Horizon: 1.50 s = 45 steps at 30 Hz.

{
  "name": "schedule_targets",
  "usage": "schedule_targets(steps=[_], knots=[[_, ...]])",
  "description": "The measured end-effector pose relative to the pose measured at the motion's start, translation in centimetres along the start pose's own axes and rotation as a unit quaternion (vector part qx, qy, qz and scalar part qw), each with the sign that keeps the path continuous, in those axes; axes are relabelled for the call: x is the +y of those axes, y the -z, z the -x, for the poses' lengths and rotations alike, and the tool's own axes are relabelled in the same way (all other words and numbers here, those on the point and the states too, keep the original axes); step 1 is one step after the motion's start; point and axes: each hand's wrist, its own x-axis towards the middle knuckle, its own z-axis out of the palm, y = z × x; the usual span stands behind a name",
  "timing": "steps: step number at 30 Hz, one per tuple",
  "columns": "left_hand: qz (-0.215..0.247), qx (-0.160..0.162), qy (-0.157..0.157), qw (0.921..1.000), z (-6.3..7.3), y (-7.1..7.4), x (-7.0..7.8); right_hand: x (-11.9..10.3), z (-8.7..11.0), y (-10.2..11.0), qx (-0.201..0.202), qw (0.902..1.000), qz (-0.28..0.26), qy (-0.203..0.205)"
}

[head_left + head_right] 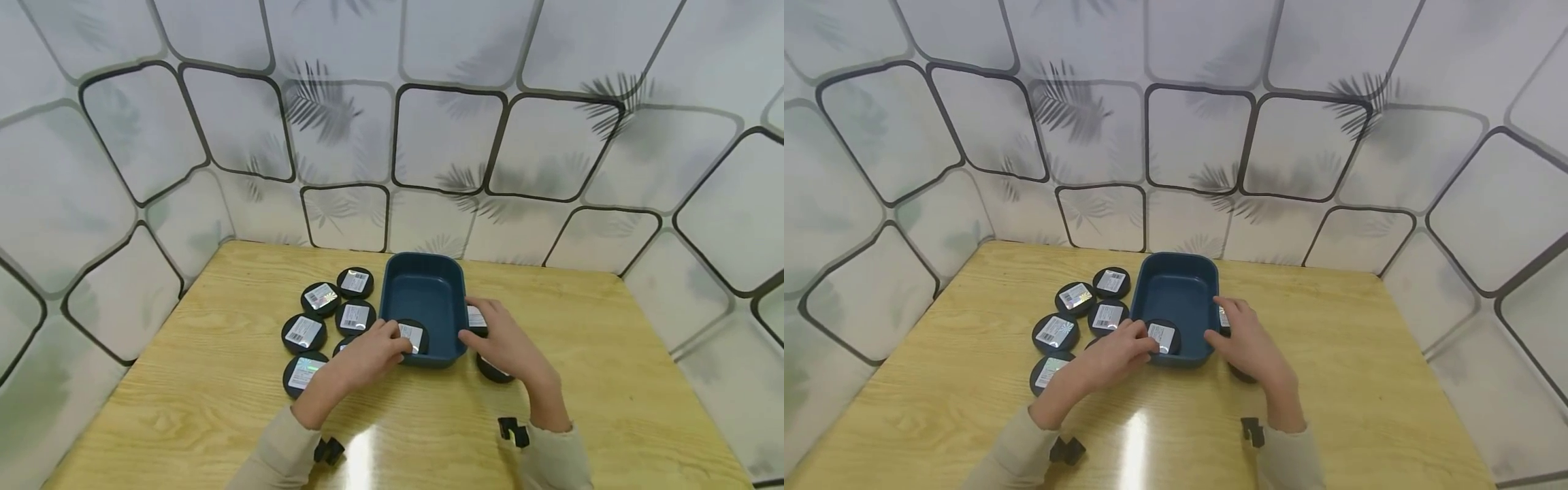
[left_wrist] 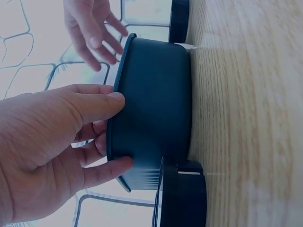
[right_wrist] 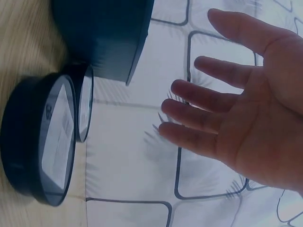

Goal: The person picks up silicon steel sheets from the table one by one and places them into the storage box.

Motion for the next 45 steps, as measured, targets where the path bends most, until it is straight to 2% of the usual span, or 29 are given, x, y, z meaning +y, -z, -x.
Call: schedule_targets(steps=[12, 20, 34, 45], knots=[[0.007, -0.001, 0.012, 0.9999, 0.1, 0.3, -0.2, 1.2, 0.5, 1.9, -0.036, 0.9976, 0.015, -0.058], [0.004, 0.0, 0.013, 0.9999, 0.1, 0.2, -0.2, 1.8, 0.4, 1.8, -0.075, 0.99, 0.03, -0.115], [0.003, 0.0, 0.012, 0.9999, 0.0, 0.3, 0.0, 2.1, 0.2, 1.0, -0.097, 0.9853, 0.055, -0.129], [0.004, -0.001, 0.009, 1.0, -0.1, 0.0, 0.1, 2.6, 0.3, 0.4, -0.087, 0.985, 0.06, -0.137]])
